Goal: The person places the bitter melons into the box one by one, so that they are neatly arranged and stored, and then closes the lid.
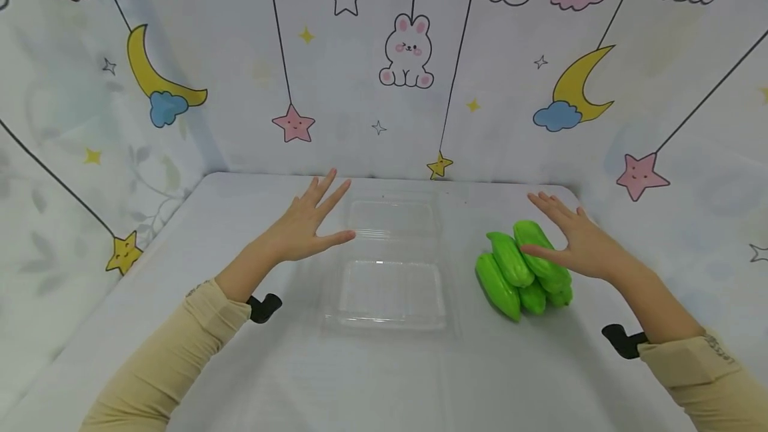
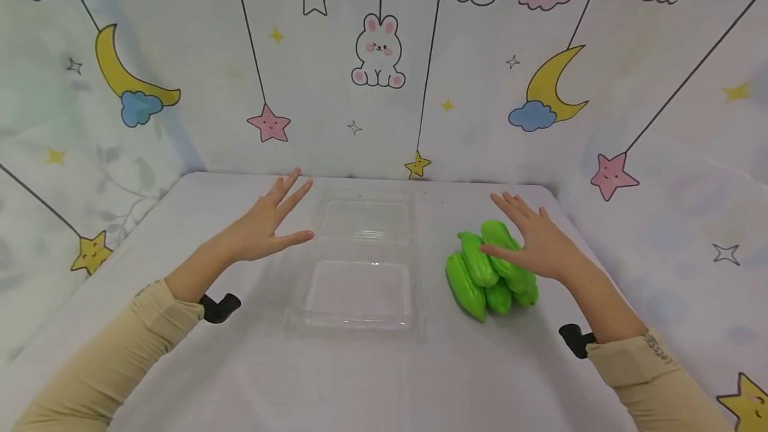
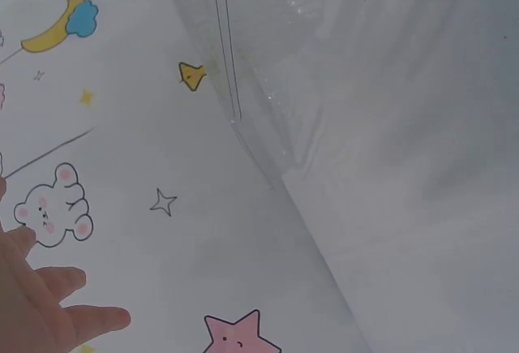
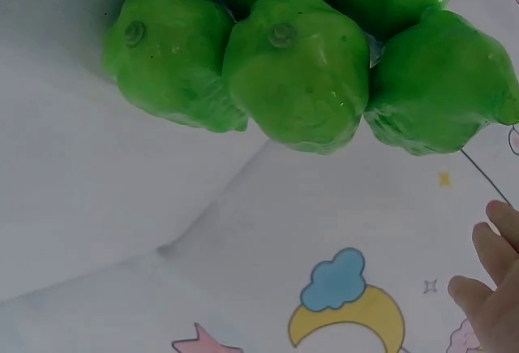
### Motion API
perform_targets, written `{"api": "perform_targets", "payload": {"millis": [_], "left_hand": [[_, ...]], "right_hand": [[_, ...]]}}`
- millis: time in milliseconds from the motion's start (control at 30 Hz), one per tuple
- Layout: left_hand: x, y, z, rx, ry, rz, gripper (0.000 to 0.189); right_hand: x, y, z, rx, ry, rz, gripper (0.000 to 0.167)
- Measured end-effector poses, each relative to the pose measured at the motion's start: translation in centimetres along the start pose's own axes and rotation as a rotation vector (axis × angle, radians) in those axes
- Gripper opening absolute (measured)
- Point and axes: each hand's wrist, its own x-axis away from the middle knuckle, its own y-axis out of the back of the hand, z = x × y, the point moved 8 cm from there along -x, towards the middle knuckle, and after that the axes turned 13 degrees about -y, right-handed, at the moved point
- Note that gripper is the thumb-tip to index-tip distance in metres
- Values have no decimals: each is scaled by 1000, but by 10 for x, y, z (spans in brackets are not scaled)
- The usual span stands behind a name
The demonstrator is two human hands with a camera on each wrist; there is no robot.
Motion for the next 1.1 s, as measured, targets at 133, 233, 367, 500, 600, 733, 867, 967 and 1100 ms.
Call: {"api": "perform_targets", "payload": {"millis": [133, 233, 367, 500, 600, 733, 867, 967, 1100], "left_hand": [[5, -4, 2, 63, 25, 4, 84], [8, -7, 4, 91, 36, 5, 83], [11, -10, 5, 122, 40, -4, 83], [13, -13, 7, 162, 47, -16, 82], [15, -19, 10, 182, 51, -20, 81], [18, -28, 13, 215, 60, -12, 82], [20, -34, 12, 302, 51, -27, 81], [20, -37, 13, 351, 41, -44, 79], [22, -43, 16, 361, 38, -42, 79]], "right_hand": [[2, -2, -3, -14, -4, 20, 88], [3, -4, -6, -20, -4, 21, 89], [3, -8, -11, -32, -14, 24, 88], [3, -10, -16, -39, -27, 30, 88], [3, -11, -19, -33, -45, 38, 89], [4, -14, -20, -21, -58, 63, 91], [5, -17, -24, -25, -62, 76, 91], [6, -20, -28, -36, -78, 76, 90], [6, -24, -35, -51, -97, 79, 90]]}}
